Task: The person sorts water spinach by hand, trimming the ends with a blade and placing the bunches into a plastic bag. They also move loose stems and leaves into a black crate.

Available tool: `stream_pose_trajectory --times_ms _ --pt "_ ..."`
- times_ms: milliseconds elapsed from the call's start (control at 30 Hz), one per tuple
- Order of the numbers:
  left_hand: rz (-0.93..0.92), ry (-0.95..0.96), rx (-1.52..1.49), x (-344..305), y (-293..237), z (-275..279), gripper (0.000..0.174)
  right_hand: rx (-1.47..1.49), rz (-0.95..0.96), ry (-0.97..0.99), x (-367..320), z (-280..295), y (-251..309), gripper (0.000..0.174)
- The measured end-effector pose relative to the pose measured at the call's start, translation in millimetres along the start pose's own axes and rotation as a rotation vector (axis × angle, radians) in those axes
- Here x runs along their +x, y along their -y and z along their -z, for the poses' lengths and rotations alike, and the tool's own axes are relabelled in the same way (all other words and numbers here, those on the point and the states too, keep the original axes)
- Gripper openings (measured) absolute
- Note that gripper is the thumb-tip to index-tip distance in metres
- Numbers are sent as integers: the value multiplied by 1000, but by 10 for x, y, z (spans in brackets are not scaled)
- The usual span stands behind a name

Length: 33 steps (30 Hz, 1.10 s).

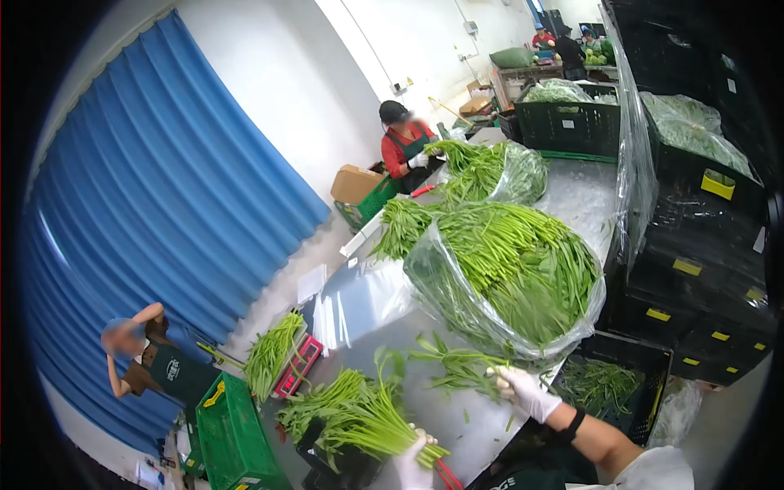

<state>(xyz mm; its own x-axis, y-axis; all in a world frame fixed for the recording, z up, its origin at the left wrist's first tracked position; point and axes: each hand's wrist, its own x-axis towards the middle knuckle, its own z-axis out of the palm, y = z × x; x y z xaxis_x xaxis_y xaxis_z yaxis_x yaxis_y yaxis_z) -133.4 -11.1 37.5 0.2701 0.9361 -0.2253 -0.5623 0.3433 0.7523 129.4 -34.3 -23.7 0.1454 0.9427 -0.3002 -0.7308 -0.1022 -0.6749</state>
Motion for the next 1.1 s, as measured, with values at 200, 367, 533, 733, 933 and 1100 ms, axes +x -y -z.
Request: stream_pose_trajectory --times_ms 200,367,533,733,933,1100 --pt "92 -184 149 -84 0 -284 39 -463 386 -1 -448 -699 -70 22" --pt "41 -66 150 -199 71 -504 42 -1410 1056 22 -641 -936 -96 34" --pt "16 -84 80 -180 126 -442 38 -1868 946 80 -815 -1032 -97 53" --pt "-92 -133 161 -137 103 -422 31 -1850 780 389 -917 -984 -39 60" --pt "-76 -88 297 -200 8 -447 32 -1317 802 186 -756 -1101 296 28" --pt "-94 29 314 -203 48 -441 35 -943 568 214 -492 -1199 217 22"
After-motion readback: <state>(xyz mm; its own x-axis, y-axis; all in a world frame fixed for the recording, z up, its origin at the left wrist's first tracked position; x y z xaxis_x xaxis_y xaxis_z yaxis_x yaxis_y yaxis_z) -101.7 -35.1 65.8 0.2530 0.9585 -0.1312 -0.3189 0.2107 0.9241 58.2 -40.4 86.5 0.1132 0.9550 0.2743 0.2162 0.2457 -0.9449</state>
